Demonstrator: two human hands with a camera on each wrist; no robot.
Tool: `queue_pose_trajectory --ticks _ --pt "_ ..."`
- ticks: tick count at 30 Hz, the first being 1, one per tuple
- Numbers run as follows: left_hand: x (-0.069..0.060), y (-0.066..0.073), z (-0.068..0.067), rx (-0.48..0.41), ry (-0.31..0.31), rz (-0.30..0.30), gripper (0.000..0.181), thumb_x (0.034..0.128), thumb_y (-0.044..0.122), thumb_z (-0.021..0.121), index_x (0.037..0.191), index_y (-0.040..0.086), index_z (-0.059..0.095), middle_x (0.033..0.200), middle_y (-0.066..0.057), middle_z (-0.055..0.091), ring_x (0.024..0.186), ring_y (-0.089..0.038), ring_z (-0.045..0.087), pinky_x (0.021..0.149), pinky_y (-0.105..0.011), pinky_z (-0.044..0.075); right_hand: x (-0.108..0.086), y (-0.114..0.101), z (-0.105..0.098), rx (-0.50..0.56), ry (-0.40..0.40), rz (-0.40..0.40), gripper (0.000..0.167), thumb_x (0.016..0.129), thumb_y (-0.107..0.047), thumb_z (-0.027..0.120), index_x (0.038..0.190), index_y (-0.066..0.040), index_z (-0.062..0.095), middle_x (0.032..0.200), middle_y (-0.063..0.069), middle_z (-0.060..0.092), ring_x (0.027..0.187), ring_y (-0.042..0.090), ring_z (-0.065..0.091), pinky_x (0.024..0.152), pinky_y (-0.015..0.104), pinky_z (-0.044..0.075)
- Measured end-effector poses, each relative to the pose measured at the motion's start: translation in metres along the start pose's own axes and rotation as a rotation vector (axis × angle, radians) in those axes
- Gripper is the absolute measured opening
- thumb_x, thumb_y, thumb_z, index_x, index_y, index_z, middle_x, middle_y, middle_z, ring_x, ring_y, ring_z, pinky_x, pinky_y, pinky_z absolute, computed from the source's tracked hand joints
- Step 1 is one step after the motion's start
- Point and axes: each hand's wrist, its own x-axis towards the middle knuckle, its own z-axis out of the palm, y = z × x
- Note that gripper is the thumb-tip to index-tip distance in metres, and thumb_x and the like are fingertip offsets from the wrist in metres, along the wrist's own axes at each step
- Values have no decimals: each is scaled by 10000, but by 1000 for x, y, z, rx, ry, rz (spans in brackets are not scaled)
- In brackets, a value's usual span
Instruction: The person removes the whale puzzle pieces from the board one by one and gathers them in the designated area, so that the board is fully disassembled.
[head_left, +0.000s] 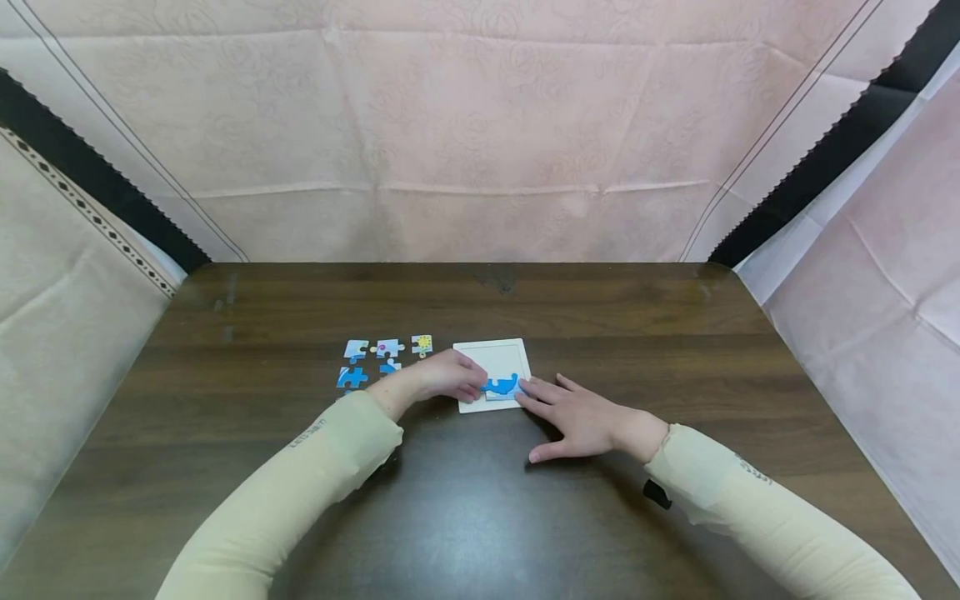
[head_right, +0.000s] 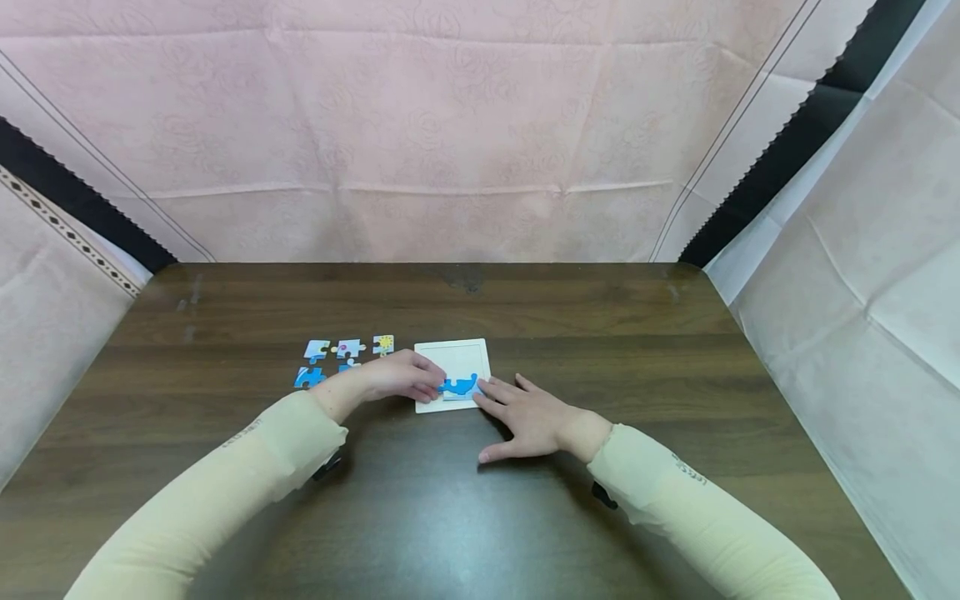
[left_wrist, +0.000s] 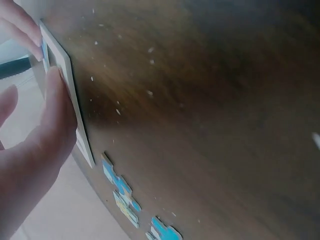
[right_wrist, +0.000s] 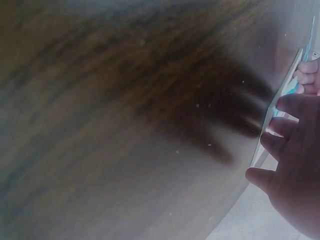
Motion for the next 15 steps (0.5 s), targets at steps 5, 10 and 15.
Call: queue_pose_trajectory --ticks 5,10,15 --pt "4 1 6 34 57 -6 310 920 126 578 1180 -40 599 946 -136 677 690 -108 605 780 -264 564 0 1 1 1 2 0 866 824 -684 481 1485 -173 254 1573 29 166 1453 192 158 1171 532 106" --pt "10 1 13 61 141 -7 263 898 109 606 1125 -23 622 879 -109 667 656 -108 603 716 -241 567 0 0 0 3 -6 9 876 817 -699 470 1487 -180 249 1574 22 161 1455 191 151 1173 530 100" --pt "12 1 16 44 196 -6 225 886 82 615 1083 -23 637 792 -87 654 612 -104 590 667 -226 563 1 -1 -1 10 -10 10 865 821 -680 487 1487 -181 250 1575 22 160 1456 191 146 1173 532 95"
